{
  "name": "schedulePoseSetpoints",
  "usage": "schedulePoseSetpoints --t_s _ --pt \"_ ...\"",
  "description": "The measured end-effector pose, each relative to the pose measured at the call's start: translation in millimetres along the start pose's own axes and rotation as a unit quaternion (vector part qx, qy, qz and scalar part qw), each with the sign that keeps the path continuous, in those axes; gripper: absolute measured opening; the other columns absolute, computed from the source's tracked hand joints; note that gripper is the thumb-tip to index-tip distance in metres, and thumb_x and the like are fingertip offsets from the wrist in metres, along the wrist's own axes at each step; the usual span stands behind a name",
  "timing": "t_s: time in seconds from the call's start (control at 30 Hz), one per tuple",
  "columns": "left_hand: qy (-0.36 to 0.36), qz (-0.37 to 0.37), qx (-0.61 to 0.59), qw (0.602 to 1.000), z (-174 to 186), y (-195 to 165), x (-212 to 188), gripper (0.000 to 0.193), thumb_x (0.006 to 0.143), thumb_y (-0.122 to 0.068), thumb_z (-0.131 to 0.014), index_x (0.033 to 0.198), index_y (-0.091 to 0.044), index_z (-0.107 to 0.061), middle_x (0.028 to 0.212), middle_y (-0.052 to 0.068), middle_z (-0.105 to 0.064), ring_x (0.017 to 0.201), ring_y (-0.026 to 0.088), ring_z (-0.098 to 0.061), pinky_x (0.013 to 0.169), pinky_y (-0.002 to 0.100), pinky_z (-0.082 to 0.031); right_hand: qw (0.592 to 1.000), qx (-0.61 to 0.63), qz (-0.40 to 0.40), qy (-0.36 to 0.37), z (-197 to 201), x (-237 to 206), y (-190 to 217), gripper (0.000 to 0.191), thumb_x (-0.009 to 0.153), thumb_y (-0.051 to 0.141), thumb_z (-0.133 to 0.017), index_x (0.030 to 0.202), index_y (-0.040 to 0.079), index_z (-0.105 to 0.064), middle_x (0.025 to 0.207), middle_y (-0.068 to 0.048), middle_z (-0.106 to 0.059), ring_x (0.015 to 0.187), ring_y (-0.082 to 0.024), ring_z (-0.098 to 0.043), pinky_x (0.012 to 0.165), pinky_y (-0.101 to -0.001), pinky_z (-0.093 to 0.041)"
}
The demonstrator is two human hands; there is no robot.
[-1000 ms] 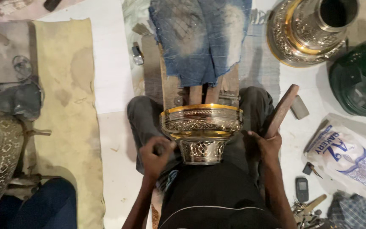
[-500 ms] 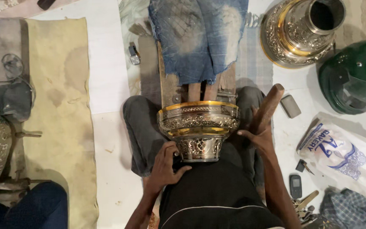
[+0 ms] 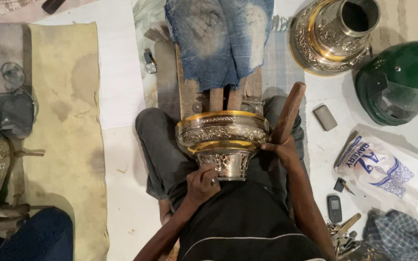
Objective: The person sits on the floor holding a chisel against an ornate brass vessel on their lap and strikes the chisel with a wooden mallet to work the decorated surface. They then set the vessel aside, arrange wooden blocks on a board, and wipe a denim cloth.
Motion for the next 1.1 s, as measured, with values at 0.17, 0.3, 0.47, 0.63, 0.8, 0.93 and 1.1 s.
schedulePoseSetpoints --t_s 0.17,0.3,0.47,0.63,0.8,0.93,1.1 --pt "0.028 0.016 0.014 0.999 14 -11 21 0.042 0.06 0.001 -0.071 0.098 -0.008 -0.054 0.097 0.009 -0.067 0.069 0.028 -0.069 0.055 0.037 -0.053 0.999 -0.005 -0.05 0.004 5 6 -8 0.039 0.064 0.002 -0.09 0.094 0.004 -0.065 0.085 -0.002 -0.068 0.079 -0.016 -0.066 0.07 -0.033 -0.055" --pt "0.141 0.109 -0.087 0.98 48 -15 53 0.049 0.064 -0.012 -0.084 0.101 -0.003 -0.054 0.099 0.013 -0.063 0.07 0.028 -0.065 0.058 0.038 -0.053 0.997 -0.041 -0.061 -0.023 1 -6 -8 0.034 0.069 0.006 -0.09 0.095 0.001 -0.069 0.083 -0.004 -0.068 0.076 -0.017 -0.064 0.068 -0.0332 -0.053" --pt "0.185 0.358 -0.016 0.915 78 -6 102 0.027 0.088 -0.017 -0.074 0.106 -0.005 -0.059 0.092 0.011 -0.064 0.079 0.023 -0.068 0.075 0.038 -0.057 0.982 -0.096 -0.064 -0.148 1 -27 0 0.037 0.074 0.012 -0.089 0.106 0.002 -0.073 0.085 -0.002 -0.072 0.075 -0.014 -0.065 0.067 -0.0315 -0.052" --pt "0.174 0.195 -0.193 0.946 79 0 177 0.041 0.098 -0.004 -0.057 0.139 0.002 -0.052 0.127 0.019 -0.062 0.116 0.028 -0.064 0.097 0.037 -0.05 0.96 0.046 -0.155 -0.227 23 -33 13 0.025 0.086 0.013 -0.079 0.094 -0.007 -0.066 0.069 -0.011 -0.065 0.055 -0.021 -0.061 0.047 -0.0375 -0.046" --pt "0.303 0.266 -0.325 0.855 4 -4 240 0.035 0.089 -0.007 -0.074 0.122 -0.001 -0.067 0.112 0.014 -0.069 0.095 0.02 -0.072 0.082 0.032 -0.063 0.962 -0.069 -0.089 -0.25 41 -44 40 0.033 0.083 0.006 -0.08 0.109 -0.001 -0.06 0.074 -0.005 -0.064 0.055 -0.014 -0.058 0.047 -0.0316 -0.046" --pt "0.384 0.367 -0.403 0.745 -70 -5 264 0.036 0.088 -0.002 -0.069 0.123 0.001 -0.063 0.099 0.014 -0.073 0.086 0.021 -0.075 0.068 0.034 -0.06 0.966 -0.071 -0.094 -0.23 37 -62 48 0.037 0.083 0.006 -0.078 0.116 0.001 -0.063 0.076 -0.005 -0.066 0.053 -0.014 -0.058 0.047 -0.0319 -0.045" --pt "0.442 0.208 -0.208 0.848 -97 4 265 0.056 0.08 -0.006 -0.077 0.133 -0.001 -0.058 0.092 0.018 -0.075 0.082 0.027 -0.076 0.074 0.04 -0.056 0.967 -0.154 -0.032 -0.2 28 -82 45 0.041 0.083 0.007 -0.081 0.119 -0.004 -0.065 0.083 -0.011 -0.07 0.063 -0.014 -0.063 0.056 -0.0298 -0.051"
Point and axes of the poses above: each hand's wrist, its own x-axis towards the middle knuckle, its own z-axis out of the back of the hand, y = z × x, the point moved 2 cm from there along x, towards the middle knuckle
